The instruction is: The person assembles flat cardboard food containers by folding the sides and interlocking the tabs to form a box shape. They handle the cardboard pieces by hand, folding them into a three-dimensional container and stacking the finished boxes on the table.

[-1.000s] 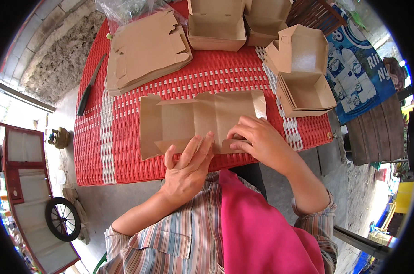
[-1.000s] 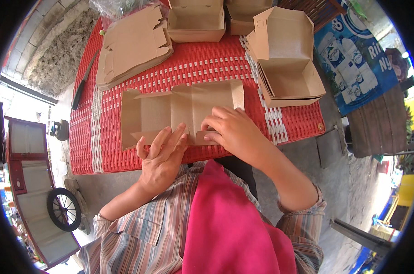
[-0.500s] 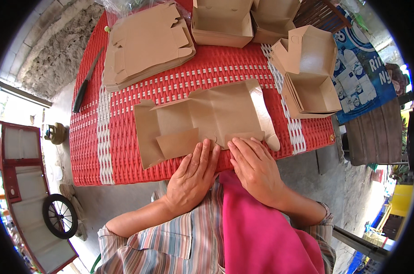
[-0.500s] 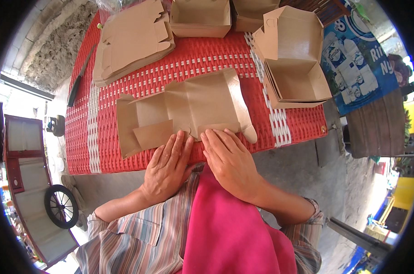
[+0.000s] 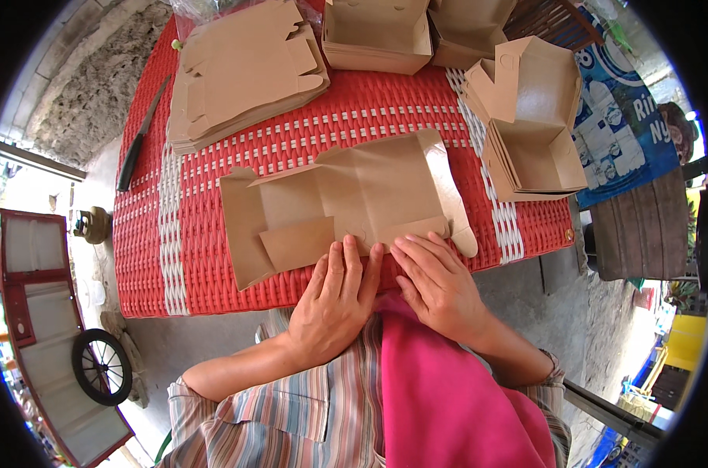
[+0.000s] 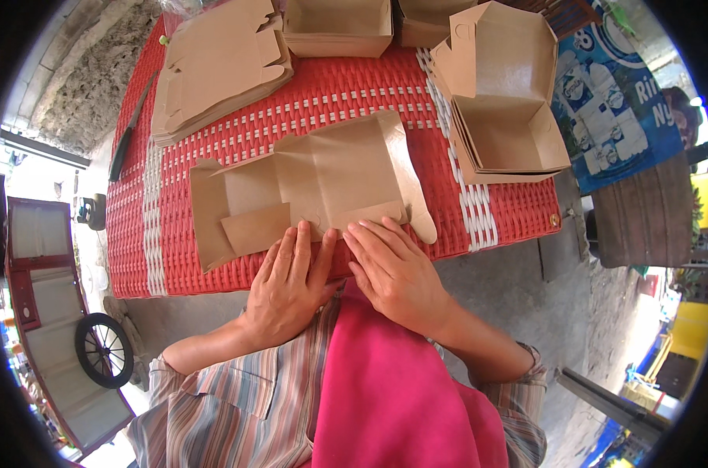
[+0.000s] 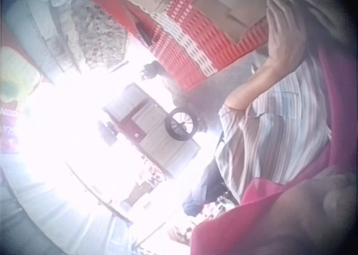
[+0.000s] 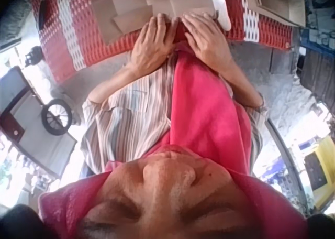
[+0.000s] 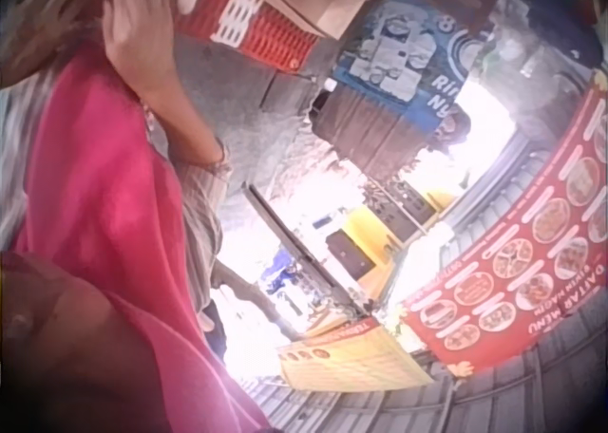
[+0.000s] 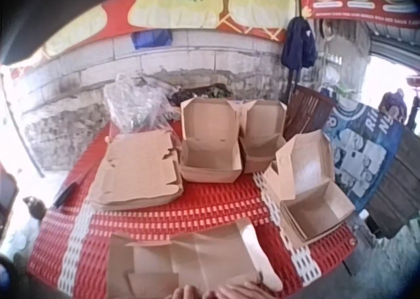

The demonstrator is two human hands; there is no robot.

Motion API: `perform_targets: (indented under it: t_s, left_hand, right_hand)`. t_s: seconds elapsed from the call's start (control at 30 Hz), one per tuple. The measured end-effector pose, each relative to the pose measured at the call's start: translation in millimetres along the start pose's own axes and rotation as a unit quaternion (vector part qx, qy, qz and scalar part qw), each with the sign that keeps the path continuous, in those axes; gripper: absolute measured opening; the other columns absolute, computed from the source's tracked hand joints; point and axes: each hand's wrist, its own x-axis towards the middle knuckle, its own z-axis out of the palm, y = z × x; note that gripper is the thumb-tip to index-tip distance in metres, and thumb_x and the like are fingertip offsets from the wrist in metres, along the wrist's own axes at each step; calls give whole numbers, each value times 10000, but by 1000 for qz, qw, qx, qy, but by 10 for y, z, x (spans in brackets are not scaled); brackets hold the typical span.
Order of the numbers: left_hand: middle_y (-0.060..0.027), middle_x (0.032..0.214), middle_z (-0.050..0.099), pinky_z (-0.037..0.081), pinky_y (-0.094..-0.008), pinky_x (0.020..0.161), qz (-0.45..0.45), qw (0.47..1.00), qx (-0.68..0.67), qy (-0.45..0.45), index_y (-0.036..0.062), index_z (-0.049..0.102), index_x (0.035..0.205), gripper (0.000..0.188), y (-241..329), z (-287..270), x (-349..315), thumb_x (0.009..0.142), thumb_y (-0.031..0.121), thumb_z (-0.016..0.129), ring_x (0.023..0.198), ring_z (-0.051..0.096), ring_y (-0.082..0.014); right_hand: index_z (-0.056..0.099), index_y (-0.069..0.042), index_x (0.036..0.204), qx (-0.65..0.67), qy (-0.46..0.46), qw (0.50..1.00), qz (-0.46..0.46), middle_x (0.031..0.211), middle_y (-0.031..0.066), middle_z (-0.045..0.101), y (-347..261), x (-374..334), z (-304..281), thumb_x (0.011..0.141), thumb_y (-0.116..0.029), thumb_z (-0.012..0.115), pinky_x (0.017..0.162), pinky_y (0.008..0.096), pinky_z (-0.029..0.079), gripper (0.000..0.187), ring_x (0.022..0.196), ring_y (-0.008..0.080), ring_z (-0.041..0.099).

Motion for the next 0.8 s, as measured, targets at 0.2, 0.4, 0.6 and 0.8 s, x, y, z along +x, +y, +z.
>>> perform_targets:
  t_s: [0.2, 0.4, 0.6, 0.8]
  left_hand:
    - [-257, 1334, 509, 455, -402, 999, -7, 999, 29, 37, -1, 489, 1395, 616, 62, 24, 8, 896, 349, 576, 1203, 522, -342]
    - [-242, 1343, 508, 473, -376, 989, 19, 1000, -14, 11, -68, 472, 1375, 652, 37, -14, 73, 872, 317, 623, 1184, 540, -322]
    - [-247, 1339, 505, 492, -363, 973, 27, 998, -49, 5, -78, 457, 1377, 686, -21, -41, 77, 840, 301, 653, 1155, 557, -315]
    - [-241, 1339, 507, 492, -350, 966, 20, 998, -62, 9, -71, 443, 1390, 742, -20, -43, 63, 807, 315, 690, 1139, 558, -305]
  right_hand:
    - [627, 20, 1231, -32, 12, 999, 24, 1244, 88, 607, -66, -59, -14, 857, -145, 673, 1094, 421, 377, 411, 1196, 220, 557]
    - [619, -40, 1277, -17, -13, 999, 26, 1305, 52, 581, -16, -66, 24, 858, -155, 668, 1140, 441, 294, 437, 1224, 191, 532]
    - [664, -66, 1205, -58, 6, 998, 24, 1222, 30, 630, 36, -73, -27, 866, -171, 664, 1143, 458, 268, 354, 1129, 155, 596]
    - [674, -80, 1194, -69, 3, 997, 33, 1216, 17, 638, 117, -130, -66, 879, -160, 644, 1174, 457, 215, 326, 1115, 144, 607]
